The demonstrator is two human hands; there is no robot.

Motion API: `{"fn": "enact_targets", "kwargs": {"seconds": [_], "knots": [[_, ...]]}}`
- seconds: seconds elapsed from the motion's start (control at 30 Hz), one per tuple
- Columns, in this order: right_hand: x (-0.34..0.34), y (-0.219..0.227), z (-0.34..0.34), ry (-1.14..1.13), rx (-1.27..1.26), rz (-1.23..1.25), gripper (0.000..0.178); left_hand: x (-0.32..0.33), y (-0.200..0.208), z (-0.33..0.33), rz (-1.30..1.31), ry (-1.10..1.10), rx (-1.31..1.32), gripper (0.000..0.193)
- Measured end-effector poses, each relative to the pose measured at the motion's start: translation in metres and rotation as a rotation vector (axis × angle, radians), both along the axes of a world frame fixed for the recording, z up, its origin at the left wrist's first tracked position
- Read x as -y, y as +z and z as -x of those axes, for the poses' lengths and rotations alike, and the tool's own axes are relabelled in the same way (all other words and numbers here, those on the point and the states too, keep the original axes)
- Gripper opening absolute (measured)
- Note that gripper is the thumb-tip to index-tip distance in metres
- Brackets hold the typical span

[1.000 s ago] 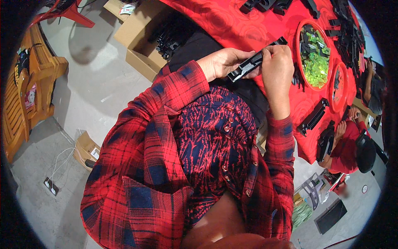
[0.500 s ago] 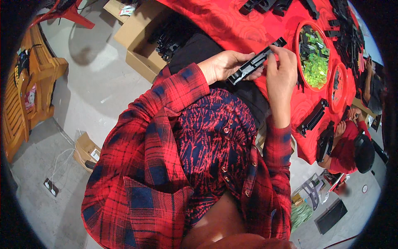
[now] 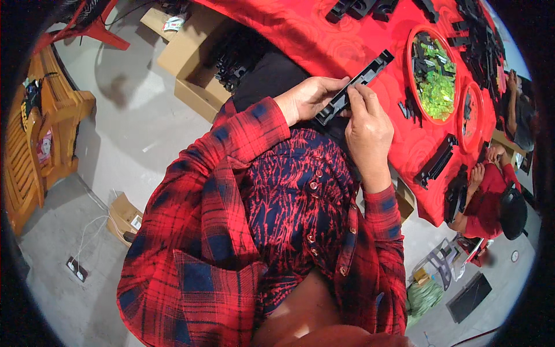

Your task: The person assembles small black plastic mechanical components and gears by hand on a table.

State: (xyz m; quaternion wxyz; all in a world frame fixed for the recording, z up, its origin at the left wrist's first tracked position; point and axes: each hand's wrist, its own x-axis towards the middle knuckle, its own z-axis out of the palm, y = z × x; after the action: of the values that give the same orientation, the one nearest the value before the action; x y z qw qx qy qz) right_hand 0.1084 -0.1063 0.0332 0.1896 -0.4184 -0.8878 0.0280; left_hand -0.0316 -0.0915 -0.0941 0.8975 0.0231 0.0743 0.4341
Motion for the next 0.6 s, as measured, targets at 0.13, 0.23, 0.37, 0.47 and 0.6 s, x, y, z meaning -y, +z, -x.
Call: {"fn": "enact_targets", "kwargs": {"seconds": [0.13, 0.23, 0.37, 0.47, 0.6], "knots": [[-0.001, 0.002, 0.002, 0.006, 0.074, -0.012, 0.038, 0.003, 0.003, 0.002, 0.059, 0.002, -0.01, 0.031], [-0.001, 0.003, 0.001, 0.018, 0.087, -0.035, 0.036, 0.003, 0.005, 0.003, 0.005, -0.019, 0.053, 0.026], [0.0, 0.014, 0.0, 0.045, 0.226, -0.176, 0.034, 0.004, 0.005, 0.001, -0.026, 0.004, 0.064, 0.028], [0.003, 0.022, 0.006, -0.017, 0.361, -0.223, 0.034, 0.005, 0.007, 0.001, -0.04, 0.014, 0.055, 0.029], [0.006, 0.02, 0.003, -0.057, 0.344, -0.214, 0.038, 0.007, 0.011, -0.002, -0.015, 0.06, -0.07, 0.03]]}}
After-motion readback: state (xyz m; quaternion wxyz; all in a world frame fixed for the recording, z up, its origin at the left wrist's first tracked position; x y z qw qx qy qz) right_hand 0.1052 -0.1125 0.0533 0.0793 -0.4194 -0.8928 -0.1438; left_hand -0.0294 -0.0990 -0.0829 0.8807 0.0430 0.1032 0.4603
